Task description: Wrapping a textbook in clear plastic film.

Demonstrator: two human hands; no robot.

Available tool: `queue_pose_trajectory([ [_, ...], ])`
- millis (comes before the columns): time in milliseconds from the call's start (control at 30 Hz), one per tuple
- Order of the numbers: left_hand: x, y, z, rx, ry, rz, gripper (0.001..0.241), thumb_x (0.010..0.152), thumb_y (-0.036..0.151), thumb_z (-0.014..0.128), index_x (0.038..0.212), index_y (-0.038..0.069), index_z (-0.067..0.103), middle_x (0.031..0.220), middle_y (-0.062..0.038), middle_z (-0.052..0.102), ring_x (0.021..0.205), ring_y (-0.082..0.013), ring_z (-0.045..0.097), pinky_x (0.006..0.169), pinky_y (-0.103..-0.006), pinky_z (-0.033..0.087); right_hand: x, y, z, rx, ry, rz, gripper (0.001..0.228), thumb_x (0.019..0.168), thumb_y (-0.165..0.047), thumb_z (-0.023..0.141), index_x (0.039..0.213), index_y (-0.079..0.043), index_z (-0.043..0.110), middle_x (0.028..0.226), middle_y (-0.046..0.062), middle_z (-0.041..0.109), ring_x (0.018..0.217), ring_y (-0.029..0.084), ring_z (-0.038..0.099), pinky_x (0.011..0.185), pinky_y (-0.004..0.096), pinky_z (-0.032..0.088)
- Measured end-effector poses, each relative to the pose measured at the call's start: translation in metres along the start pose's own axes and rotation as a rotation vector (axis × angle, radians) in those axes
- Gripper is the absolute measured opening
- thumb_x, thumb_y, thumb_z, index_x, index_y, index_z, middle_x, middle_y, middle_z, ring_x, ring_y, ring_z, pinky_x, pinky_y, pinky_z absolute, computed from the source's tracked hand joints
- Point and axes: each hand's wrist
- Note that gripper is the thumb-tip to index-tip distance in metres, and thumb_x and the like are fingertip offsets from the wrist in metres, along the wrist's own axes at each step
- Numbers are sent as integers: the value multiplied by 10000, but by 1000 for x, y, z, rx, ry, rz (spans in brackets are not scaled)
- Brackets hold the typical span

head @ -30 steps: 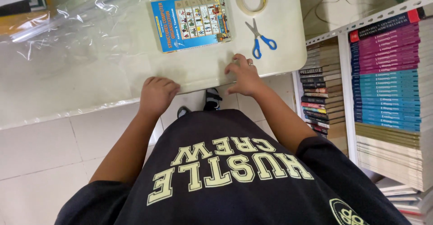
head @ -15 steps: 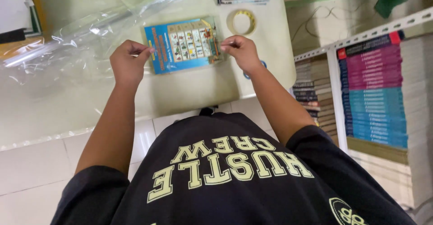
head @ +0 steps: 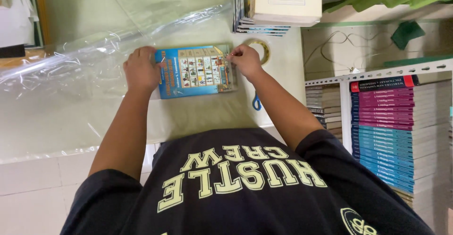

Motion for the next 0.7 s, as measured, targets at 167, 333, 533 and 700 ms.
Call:
queue_pose_trajectory([
  [167,17,-37,30,54,-86,265,473,824,116,778,1285,170,688,1358,-66,673,1271,-292,592,1100,-451,417,-5,-18,6,-59,68,47,137,807,-110,822,882,-56,720,814,58,734,714,162,676,667,310,547],
  [333,34,7,0,165,-269,339,614,777,333,840,1346,196,655,1325,-62,667,1278,-258,570,1115,-499,343,-11,-21,13,-305,188,-144,153,798,-103,840,866,-44,717,963,123,729,875,244,686,793,338,542],
  [533,54,15,4,269,-493,329,800,586,462,910,1313,222,678,1247,-17,686,1195,-249,604,1024,-480,411,-15,-18,9,-239,131,-503,149,846,29,740,942,4,628,1318,165,659,1222,332,606,944,387,531],
  [700,63,8,12,213,-428,364,689,500,418,945,1137,243,748,1096,6,704,1109,-241,624,960,-470,422,-15,-27,8,-79,14,-221,142,904,30,694,984,-11,584,1277,100,694,1013,241,692,903,344,555],
])
Point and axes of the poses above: each hand's wrist, its own x-axis towards the middle knuckle, its own z-axis out of the palm, y = z × x
